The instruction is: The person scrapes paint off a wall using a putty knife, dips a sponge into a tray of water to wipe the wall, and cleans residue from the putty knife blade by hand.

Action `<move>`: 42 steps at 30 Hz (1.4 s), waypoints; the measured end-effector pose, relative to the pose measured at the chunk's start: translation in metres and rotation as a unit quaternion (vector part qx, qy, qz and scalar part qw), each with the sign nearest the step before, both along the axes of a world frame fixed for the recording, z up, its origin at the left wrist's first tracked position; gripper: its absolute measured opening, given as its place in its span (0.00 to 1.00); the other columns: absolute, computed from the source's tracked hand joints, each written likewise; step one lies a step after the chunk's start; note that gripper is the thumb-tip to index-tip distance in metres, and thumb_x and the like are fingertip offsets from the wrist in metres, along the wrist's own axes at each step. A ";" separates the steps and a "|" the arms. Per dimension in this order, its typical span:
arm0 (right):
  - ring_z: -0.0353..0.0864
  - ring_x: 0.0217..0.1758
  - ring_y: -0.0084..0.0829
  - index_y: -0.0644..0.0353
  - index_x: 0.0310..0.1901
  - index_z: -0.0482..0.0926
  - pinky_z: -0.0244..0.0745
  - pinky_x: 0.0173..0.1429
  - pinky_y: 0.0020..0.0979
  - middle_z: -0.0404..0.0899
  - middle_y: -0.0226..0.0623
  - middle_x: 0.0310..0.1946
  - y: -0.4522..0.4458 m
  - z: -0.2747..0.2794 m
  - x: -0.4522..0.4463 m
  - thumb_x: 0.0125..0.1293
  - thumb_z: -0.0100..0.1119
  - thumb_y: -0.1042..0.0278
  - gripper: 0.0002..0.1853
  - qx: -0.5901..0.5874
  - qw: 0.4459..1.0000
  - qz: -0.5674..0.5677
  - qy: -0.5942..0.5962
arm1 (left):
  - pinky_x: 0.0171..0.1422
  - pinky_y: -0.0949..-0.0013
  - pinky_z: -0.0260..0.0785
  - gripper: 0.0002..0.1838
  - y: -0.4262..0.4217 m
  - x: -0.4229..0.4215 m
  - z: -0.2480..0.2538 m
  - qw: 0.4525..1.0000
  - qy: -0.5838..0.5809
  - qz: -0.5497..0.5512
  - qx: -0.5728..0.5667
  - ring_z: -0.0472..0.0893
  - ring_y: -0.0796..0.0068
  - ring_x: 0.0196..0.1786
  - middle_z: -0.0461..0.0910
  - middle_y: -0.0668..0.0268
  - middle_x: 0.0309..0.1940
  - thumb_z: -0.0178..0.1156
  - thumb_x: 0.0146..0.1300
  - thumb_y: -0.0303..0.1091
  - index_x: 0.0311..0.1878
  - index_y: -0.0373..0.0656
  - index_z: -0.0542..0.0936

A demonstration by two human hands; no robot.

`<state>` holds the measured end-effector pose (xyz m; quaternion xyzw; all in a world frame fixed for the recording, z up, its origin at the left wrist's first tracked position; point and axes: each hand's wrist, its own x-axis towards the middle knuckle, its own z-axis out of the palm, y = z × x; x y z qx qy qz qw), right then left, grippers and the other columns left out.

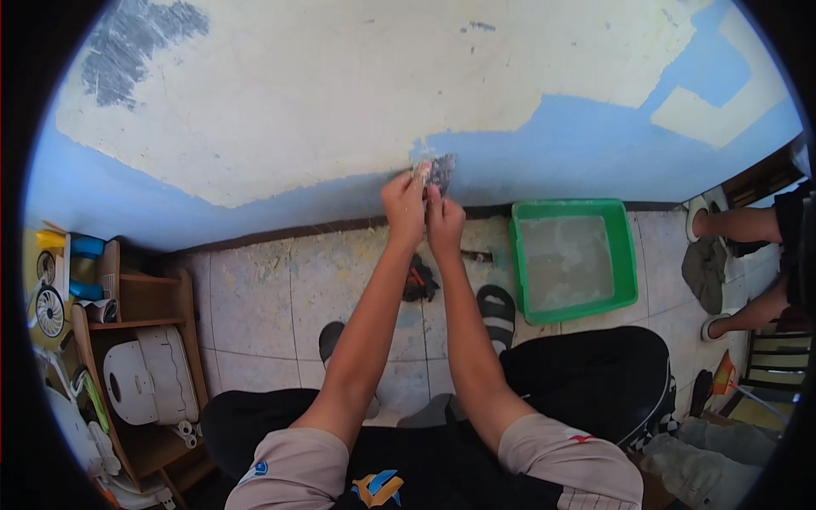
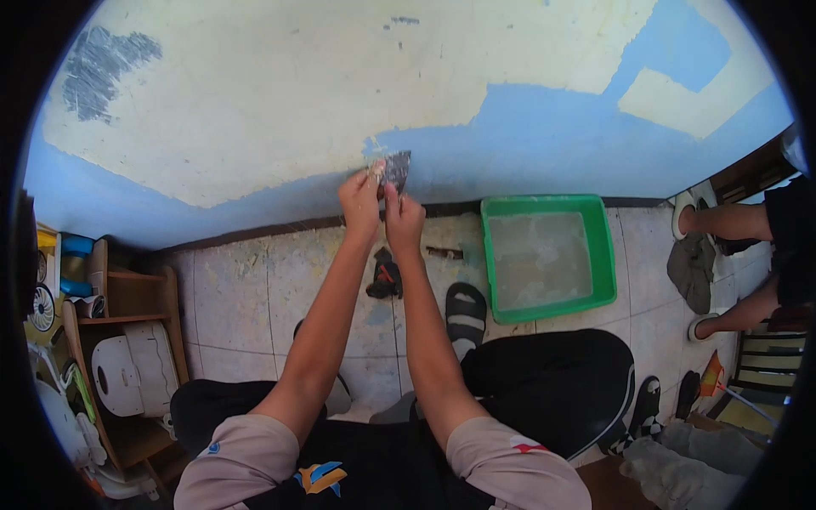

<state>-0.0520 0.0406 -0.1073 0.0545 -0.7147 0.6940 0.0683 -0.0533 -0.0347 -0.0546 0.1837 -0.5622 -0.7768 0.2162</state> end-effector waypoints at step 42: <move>0.76 0.24 0.27 0.63 0.40 0.84 0.69 0.30 0.35 0.80 0.32 0.22 0.043 -0.033 0.036 0.72 0.60 0.46 0.23 0.171 0.975 0.112 -0.091 | 0.61 0.62 0.74 0.34 -0.105 0.060 -0.034 0.824 -0.258 -0.353 -0.359 0.81 0.59 0.60 0.83 0.54 0.57 0.72 0.59 0.50 0.63 0.37 0.80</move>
